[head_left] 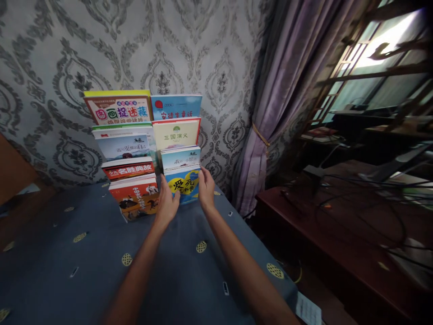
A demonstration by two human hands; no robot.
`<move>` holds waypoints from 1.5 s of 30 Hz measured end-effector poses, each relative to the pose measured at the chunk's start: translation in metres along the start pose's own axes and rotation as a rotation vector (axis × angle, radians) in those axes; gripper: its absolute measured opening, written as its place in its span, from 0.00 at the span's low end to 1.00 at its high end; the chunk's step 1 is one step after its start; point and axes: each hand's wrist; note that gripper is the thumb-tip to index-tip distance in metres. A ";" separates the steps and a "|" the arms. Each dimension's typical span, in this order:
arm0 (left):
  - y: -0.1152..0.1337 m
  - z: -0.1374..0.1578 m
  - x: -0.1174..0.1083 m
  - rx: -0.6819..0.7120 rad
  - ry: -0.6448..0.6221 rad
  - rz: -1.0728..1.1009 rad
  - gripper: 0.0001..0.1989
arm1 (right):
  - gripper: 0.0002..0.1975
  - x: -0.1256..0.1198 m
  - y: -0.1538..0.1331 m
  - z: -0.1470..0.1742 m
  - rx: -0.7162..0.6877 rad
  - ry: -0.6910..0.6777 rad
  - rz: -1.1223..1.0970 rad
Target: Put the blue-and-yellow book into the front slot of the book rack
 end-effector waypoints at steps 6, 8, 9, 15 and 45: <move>0.004 -0.001 -0.001 0.012 -0.009 -0.029 0.40 | 0.20 0.018 -0.003 -0.024 0.184 0.124 -0.017; 0.006 -0.002 -0.001 0.008 -0.021 -0.041 0.39 | 0.18 0.021 0.000 -0.027 0.179 0.142 0.007; 0.007 -0.002 -0.001 0.006 -0.025 -0.042 0.39 | 0.18 0.022 0.001 -0.027 0.166 0.138 0.016; 0.005 -0.004 -0.001 0.014 -0.019 -0.009 0.41 | 0.16 0.022 0.006 -0.026 0.134 0.143 0.027; -0.008 0.000 -0.008 -0.010 -0.029 -0.019 0.39 | 0.27 0.004 0.036 0.001 0.058 -0.010 0.196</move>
Point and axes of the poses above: each hand's wrist, its own z-axis away from the middle knuckle, its own x-axis out of the palm, y = z × x, and after that the axes turned 11 degrees about z, right-handed
